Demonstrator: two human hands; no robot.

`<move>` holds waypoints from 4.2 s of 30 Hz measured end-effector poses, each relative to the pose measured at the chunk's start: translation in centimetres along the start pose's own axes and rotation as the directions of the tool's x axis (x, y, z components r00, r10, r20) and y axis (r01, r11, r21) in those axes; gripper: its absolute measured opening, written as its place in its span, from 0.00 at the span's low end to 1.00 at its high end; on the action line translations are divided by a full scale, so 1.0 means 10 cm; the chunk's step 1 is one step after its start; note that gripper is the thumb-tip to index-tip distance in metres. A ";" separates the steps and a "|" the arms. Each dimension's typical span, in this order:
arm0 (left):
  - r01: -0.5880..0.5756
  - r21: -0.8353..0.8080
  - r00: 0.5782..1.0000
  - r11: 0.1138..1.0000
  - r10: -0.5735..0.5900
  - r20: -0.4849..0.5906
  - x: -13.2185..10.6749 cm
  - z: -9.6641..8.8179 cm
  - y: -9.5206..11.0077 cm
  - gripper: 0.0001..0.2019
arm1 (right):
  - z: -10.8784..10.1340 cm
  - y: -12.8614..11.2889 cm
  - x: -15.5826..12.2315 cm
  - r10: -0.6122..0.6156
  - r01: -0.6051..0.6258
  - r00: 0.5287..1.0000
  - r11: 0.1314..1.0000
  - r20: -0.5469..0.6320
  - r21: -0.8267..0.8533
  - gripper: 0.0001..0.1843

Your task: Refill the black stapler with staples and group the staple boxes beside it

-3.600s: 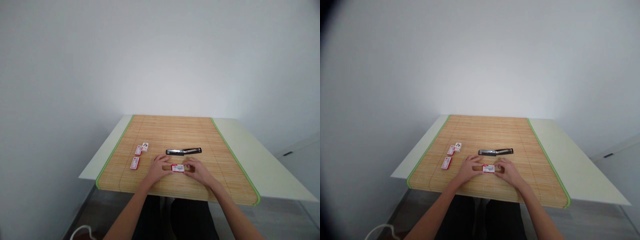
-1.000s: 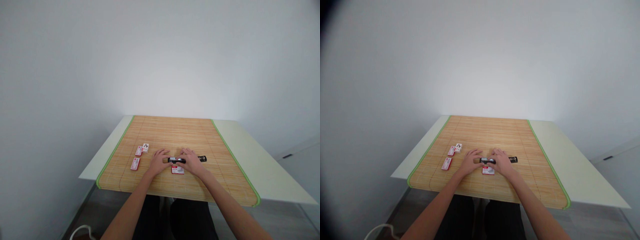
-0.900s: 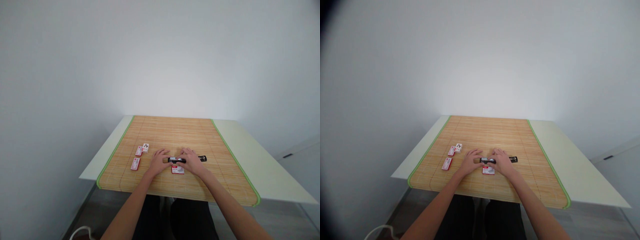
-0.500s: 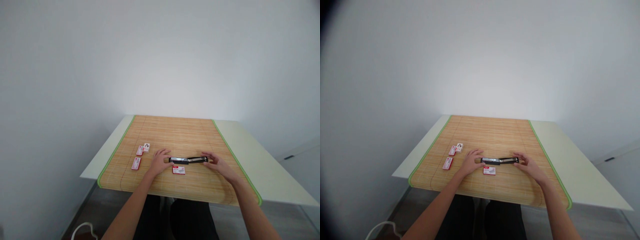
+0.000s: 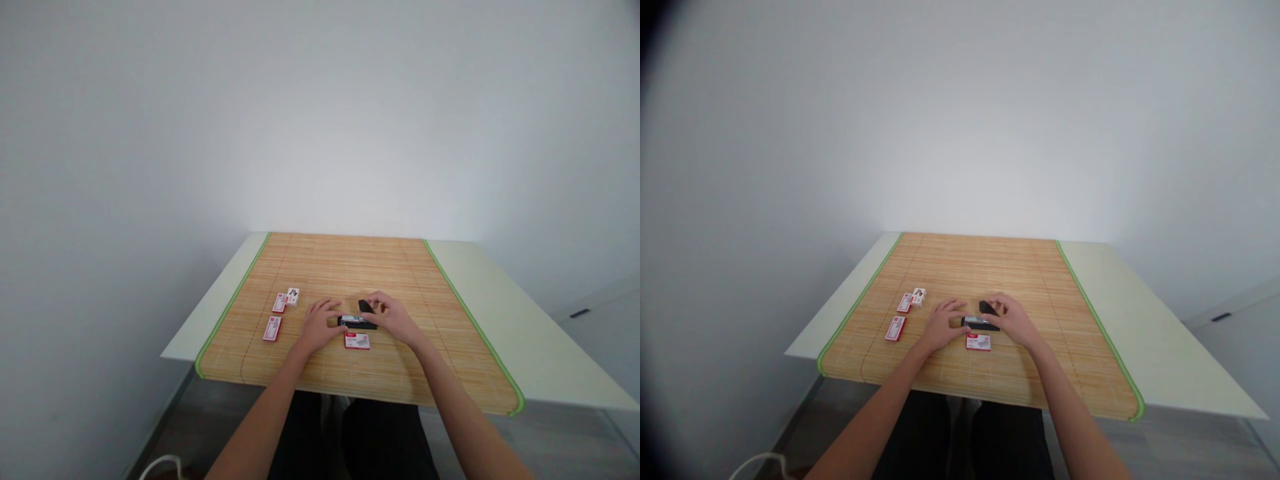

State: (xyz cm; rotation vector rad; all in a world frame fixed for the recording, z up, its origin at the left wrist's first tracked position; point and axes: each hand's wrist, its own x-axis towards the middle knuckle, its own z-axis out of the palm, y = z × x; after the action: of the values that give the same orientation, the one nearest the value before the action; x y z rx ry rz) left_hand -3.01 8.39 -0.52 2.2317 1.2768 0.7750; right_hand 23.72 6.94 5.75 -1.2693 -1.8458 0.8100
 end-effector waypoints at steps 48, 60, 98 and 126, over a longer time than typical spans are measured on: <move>0.041 0.048 0.994 0.998 -0.036 -0.100 -0.34 0.08 0.43 0.24 | 0.51 0.06 -0.98 0.141 -0.218 0.918 0.960 -0.370 -0.175 0.32; -0.068 -0.014 0.992 0.998 0.069 0.104 -0.32 -0.18 0.22 0.32 | 0.47 0.15 -0.99 0.104 -0.158 0.963 0.966 -0.250 -0.206 0.38; -0.071 0.009 0.993 0.997 0.070 0.092 -0.42 -0.02 0.34 0.33 | 0.55 -0.11 -0.93 0.149 -0.149 0.989 0.971 -0.014 -0.189 0.17; -0.072 -0.101 0.996 0.992 0.077 0.044 -0.46 0.02 0.33 0.45 | 0.40 0.15 -1.00 0.137 -0.130 0.990 0.976 0.028 -0.173 0.34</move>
State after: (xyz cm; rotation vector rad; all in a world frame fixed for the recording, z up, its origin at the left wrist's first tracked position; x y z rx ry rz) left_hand -2.73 2.76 0.21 2.2147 1.1138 0.7899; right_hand 23.47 -2.41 0.18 -1.5087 -1.9107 0.7651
